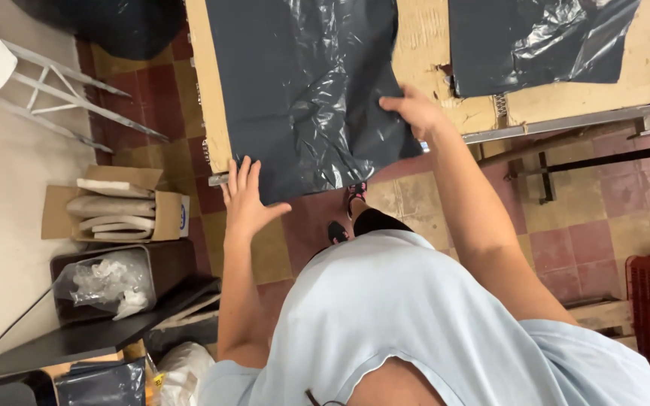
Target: The person repeatedly folds black plastic sheets on a wooden table and places them into a white plastic crate. The person uses both hands to fold each sheet and stacks them in the crate.
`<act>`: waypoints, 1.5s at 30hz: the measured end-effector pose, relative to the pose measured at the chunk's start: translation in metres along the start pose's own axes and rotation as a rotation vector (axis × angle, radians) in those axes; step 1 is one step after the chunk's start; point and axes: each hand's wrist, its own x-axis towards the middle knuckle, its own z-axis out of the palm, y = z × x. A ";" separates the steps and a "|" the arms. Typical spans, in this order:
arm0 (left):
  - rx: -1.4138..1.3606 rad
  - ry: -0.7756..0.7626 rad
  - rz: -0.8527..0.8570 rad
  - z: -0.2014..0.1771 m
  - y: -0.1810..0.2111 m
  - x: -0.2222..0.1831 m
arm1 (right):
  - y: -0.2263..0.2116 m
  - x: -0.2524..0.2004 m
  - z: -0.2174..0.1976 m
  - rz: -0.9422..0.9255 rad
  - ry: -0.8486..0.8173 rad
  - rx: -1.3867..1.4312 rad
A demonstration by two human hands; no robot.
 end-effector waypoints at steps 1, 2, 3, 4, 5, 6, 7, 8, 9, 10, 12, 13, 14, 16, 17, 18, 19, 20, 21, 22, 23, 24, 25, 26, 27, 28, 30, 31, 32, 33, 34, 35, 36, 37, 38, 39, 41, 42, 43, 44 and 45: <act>0.001 -0.003 -0.001 0.007 -0.001 0.003 | -0.011 0.007 0.002 0.003 0.000 0.001; 0.115 0.034 0.009 0.014 -0.002 0.004 | -0.021 0.014 0.005 -0.006 -0.006 0.088; 0.230 0.070 0.021 0.021 -0.004 0.006 | -0.031 0.020 0.007 -0.015 -0.011 0.174; 0.230 0.070 0.018 0.031 -0.008 0.010 | -0.036 0.019 0.010 -0.014 -0.013 0.174; 0.231 0.203 0.045 0.041 -0.012 0.015 | -0.041 0.018 0.013 -0.063 0.025 0.262; 0.231 0.341 0.077 0.049 -0.015 0.023 | -0.048 0.018 0.015 -0.118 0.065 0.352; 0.231 0.344 0.079 0.046 -0.018 0.028 | -0.048 0.008 0.011 -0.122 0.065 0.352; 0.072 0.589 0.257 0.043 -0.021 0.033 | -0.049 -0.001 0.007 -0.225 0.069 0.293; -0.092 0.828 0.437 0.039 -0.024 0.040 | -0.049 -0.010 0.003 -0.328 0.074 0.232; -0.094 0.832 0.441 0.025 -0.024 0.030 | -0.046 -0.025 -0.009 -0.334 0.075 0.231; -0.240 0.665 0.378 -0.005 -0.024 0.013 | -0.041 -0.051 -0.032 -0.634 -0.023 -0.037; -0.242 0.673 0.383 -0.027 -0.014 -0.003 | -0.042 -0.076 -0.043 -0.644 -0.023 -0.039; -0.277 0.588 0.297 -0.047 -0.003 -0.022 | -0.041 -0.101 -0.055 -0.530 -0.084 0.038; -0.316 0.505 0.204 -0.085 0.016 -0.050 | -0.030 -0.132 -0.088 -0.412 -0.150 0.107; -0.334 0.428 0.266 -0.104 0.026 -0.060 | -0.020 -0.137 -0.110 -0.418 -0.149 -0.025; -0.349 0.355 0.334 -0.123 0.035 -0.067 | -0.011 -0.140 -0.132 -0.430 -0.146 -0.156; -0.353 0.363 0.334 -0.130 0.033 -0.058 | -0.027 -0.144 -0.125 -0.435 -0.149 -0.162; -0.407 0.314 0.454 -0.137 0.031 -0.049 | -0.044 -0.146 -0.118 -0.513 -0.098 -0.296; -0.461 0.264 0.574 -0.143 0.029 -0.040 | -0.061 -0.148 -0.112 -0.591 -0.046 -0.429; -0.461 0.268 0.574 -0.155 0.029 -0.011 | -0.073 -0.131 -0.107 -0.595 -0.048 -0.431; -0.521 0.214 0.540 -0.167 0.030 0.017 | -0.084 -0.114 -0.102 -0.704 0.050 -0.582; -0.580 0.160 0.509 -0.179 0.031 0.046 | -0.096 -0.096 -0.098 -0.814 0.153 -0.732; -0.580 0.164 0.513 -0.186 0.028 0.092 | -0.104 -0.062 -0.097 -0.819 0.155 -0.733; -0.573 0.195 0.523 -0.193 0.025 0.138 | -0.113 -0.024 -0.094 -0.927 0.113 -0.666; -0.566 0.226 0.533 -0.201 0.022 0.184 | -0.124 0.013 -0.091 -1.033 0.070 -0.596; -0.563 0.236 0.534 -0.189 0.017 0.224 | -0.125 0.061 -0.087 -1.043 0.065 -0.596; -1.195 0.233 0.065 -0.166 0.008 0.304 | -0.128 0.157 -0.079 -0.940 -0.104 -0.317; -1.195 0.244 0.069 -0.171 0.029 0.320 | -0.122 0.199 -0.075 -0.948 -0.111 -0.317; -1.410 0.221 -0.124 -0.177 0.050 0.336 | -0.117 0.241 -0.070 -0.745 -0.114 -0.221; -1.618 0.198 -0.326 -0.183 0.070 0.353 | -0.112 0.284 -0.064 -0.541 -0.116 -0.127; -1.616 0.206 -0.327 -0.148 0.033 0.392 | -0.110 0.302 -0.059 -0.542 -0.123 -0.125; -1.085 0.333 -0.262 -0.115 -0.003 0.425 | -0.108 0.320 -0.054 -0.404 -0.087 -0.183; -0.548 0.422 -0.205 -0.085 -0.038 0.450 | -0.099 0.332 -0.049 -0.254 -0.051 -0.241; -0.544 0.419 -0.218 -0.077 -0.034 0.445 | -0.104 0.328 -0.047 -0.244 -0.060 -0.241; -0.475 0.395 -0.298 -0.069 -0.030 0.440 | -0.108 0.324 -0.045 -0.249 -0.082 -0.279; -0.405 0.369 -0.377 -0.061 -0.026 0.433 | -0.112 0.318 -0.044 -0.253 -0.105 -0.318; -0.345 0.339 -0.430 -0.058 -0.029 0.443 | -0.091 0.350 -0.052 -0.307 -0.052 -0.314; -0.290 0.313 -0.470 -0.055 -0.031 0.444 | -0.078 0.362 -0.057 -0.374 0.009 -0.311; -0.289 0.302 -0.488 -0.052 -0.030 0.440 | -0.072 0.360 -0.057 -0.357 -0.001 -0.315; -0.254 0.372 -0.465 -0.052 -0.028 0.443 | -0.070 0.361 -0.058 -0.432 0.092 -0.447; -0.218 0.441 -0.442 -0.052 -0.024 0.445 | -0.068 0.361 -0.059 -0.506 0.184 -0.579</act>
